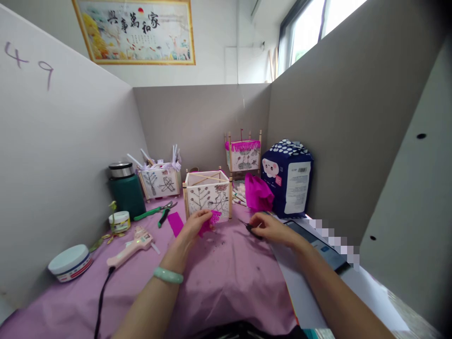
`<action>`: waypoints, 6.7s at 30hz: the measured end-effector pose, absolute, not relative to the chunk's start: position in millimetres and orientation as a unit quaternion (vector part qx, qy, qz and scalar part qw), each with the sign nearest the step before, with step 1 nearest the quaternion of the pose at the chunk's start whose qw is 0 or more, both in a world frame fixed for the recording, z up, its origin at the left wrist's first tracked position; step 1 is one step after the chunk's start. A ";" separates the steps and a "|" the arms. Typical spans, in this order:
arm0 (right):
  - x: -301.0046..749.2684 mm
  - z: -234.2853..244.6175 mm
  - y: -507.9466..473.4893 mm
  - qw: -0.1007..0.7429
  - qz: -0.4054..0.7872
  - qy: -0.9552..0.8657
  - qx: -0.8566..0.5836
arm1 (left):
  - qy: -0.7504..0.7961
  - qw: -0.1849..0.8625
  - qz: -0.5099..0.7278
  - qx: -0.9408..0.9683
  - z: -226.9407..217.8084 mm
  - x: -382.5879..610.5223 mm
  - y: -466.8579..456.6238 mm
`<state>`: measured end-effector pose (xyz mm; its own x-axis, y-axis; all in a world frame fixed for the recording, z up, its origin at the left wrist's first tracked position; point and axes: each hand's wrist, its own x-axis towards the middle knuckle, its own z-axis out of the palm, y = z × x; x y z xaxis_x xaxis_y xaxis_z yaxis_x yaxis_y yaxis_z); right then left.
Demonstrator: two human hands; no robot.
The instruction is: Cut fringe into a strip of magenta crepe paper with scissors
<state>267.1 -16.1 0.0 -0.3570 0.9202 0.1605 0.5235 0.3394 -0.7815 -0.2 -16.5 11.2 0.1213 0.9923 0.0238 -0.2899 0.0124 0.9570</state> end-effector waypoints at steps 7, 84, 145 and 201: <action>252.1 -14.3 -16.4 0.404 0.591 -0.608 -0.343 | 0.405 0.605 0.528 0.437 3.8 -2.1 -13.3; 241.2 -26.3 -18.8 0.314 0.561 -0.695 -0.321 | 0.381 0.620 0.547 0.413 3.3 1.9 -15.1; 239.3 -24.3 -20.2 0.314 0.571 -0.686 -0.323 | 0.371 0.632 0.536 0.420 6.0 6.0 -20.0; 238.7 -32.3 -14.5 0.310 0.550 -0.701 -0.331 | 0.375 0.628 0.529 0.431 1.8 8.5 -19.5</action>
